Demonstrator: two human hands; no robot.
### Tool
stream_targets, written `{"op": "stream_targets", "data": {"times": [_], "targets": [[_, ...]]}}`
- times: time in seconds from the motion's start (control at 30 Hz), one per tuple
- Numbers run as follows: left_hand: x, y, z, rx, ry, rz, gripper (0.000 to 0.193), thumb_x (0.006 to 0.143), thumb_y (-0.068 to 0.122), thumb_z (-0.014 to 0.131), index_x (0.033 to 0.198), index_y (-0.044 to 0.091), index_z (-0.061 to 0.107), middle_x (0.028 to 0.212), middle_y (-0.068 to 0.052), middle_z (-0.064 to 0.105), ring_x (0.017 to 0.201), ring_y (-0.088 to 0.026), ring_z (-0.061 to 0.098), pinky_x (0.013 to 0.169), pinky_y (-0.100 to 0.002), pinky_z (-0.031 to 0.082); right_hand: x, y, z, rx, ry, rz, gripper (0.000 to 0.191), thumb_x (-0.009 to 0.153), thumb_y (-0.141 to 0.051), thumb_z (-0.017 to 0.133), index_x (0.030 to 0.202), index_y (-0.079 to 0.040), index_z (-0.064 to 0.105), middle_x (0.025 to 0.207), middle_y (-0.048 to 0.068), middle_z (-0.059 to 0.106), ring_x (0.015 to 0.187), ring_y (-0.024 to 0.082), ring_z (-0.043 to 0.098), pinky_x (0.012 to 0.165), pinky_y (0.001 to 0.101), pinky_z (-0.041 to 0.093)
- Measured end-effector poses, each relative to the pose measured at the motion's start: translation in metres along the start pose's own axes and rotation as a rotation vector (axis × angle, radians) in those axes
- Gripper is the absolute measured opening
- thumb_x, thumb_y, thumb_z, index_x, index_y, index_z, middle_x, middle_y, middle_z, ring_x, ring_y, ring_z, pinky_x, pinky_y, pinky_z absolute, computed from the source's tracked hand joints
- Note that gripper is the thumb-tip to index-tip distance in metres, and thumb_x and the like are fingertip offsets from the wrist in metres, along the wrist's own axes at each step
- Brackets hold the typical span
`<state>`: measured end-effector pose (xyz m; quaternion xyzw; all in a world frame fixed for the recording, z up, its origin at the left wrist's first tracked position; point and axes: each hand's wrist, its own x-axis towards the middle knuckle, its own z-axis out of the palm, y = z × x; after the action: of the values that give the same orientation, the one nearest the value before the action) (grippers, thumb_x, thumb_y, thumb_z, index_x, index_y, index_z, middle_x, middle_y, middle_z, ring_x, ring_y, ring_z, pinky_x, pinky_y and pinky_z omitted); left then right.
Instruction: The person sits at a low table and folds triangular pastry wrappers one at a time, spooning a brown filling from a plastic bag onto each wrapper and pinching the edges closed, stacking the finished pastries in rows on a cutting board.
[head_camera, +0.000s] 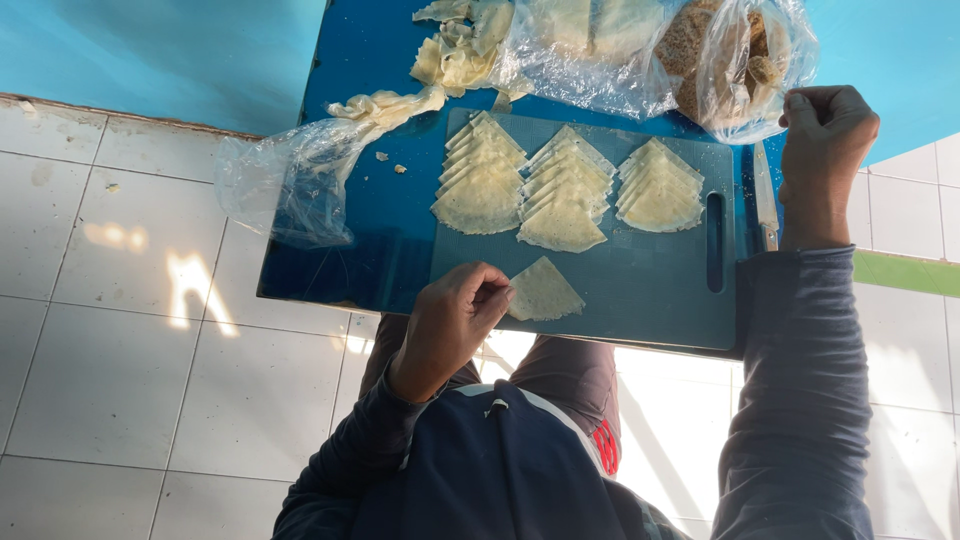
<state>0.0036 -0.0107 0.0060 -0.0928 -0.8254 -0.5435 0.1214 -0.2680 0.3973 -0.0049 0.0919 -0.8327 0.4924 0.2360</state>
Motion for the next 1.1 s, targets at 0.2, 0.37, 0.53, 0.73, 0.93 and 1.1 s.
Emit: {"op": "stream_targets", "data": {"times": [0.2, 0.37, 0.53, 0.73, 0.93, 1.1], "targets": [[-0.002, 0.004, -0.002, -0.012, -0.004, -0.022, 0.014, 0.094, 0.009, 0.075, 0.101, 0.002, 0.066, 0.089, -0.009, 0.071, 0.076, -0.015, 0.075, 0.063, -0.027, 0.059, -0.025, -0.051, -0.006, 0.18, -0.04, 0.021, 0.01, 0.107, 0.008, 0.064, 0.115, 0.01, 0.07, 0.106, 0.011, 0.073, 0.093, 0.012, 0.068, 0.085, 0.0252, 0.055], [-0.004, 0.006, -0.001, -0.013, 0.022, -0.003, 0.013, 0.095, 0.009, 0.075, 0.102, 0.003, 0.066, 0.091, -0.009, 0.071, 0.079, -0.016, 0.075, 0.065, -0.027, 0.059, -0.098, -0.123, -0.01, 0.057, -0.174, 0.124, 0.01, 0.111, 0.004, 0.06, 0.114, 0.01, 0.068, 0.1, 0.012, 0.071, 0.086, 0.011, 0.061, 0.082, 0.0253, 0.048], [-0.007, 0.01, 0.001, 0.037, 0.033, 0.012, 0.015, 0.095, 0.009, 0.075, 0.105, 0.003, 0.066, 0.092, -0.009, 0.07, 0.08, -0.017, 0.075, 0.065, -0.028, 0.059, -0.172, -0.169, 0.014, -0.057, -0.487, 0.049, 0.011, 0.1, 0.003, 0.065, 0.11, 0.006, 0.069, 0.092, 0.012, 0.073, 0.08, 0.014, 0.07, 0.066, 0.026, 0.056], [-0.01, 0.01, 0.0, 0.055, 0.03, 0.01, 0.014, 0.097, 0.009, 0.074, 0.106, 0.004, 0.065, 0.094, -0.008, 0.07, 0.081, -0.016, 0.076, 0.065, -0.026, 0.061, -0.21, -0.182, 0.041, -0.054, -0.546, -0.056, 0.013, 0.096, -0.005, 0.072, 0.109, -0.007, 0.071, 0.099, 0.004, 0.072, 0.09, 0.013, 0.068, 0.078, 0.0293, 0.054], [-0.009, 0.009, 0.001, 0.071, 0.032, 0.005, 0.014, 0.096, 0.008, 0.074, 0.105, 0.004, 0.065, 0.093, -0.008, 0.07, 0.08, -0.016, 0.076, 0.064, -0.026, 0.06, -0.214, -0.184, 0.043, -0.415, -0.395, -0.61, 0.033, 0.09, -0.015, 0.086, 0.12, -0.019, 0.072, 0.105, -0.007, 0.071, 0.099, 0.018, 0.055, 0.093, 0.0386, 0.027], [-0.009, 0.009, 0.002, 0.067, 0.047, 0.028, 0.013, 0.096, 0.007, 0.074, 0.105, 0.004, 0.065, 0.095, -0.009, 0.071, 0.082, -0.018, 0.076, 0.066, -0.027, 0.06, -0.216, -0.186, 0.039, -0.527, -0.374, -0.771, 0.046, 0.083, -0.023, 0.089, 0.127, -0.021, 0.073, 0.108, -0.01, 0.071, 0.101, 0.017, 0.053, 0.095, 0.041, 0.024]]}}
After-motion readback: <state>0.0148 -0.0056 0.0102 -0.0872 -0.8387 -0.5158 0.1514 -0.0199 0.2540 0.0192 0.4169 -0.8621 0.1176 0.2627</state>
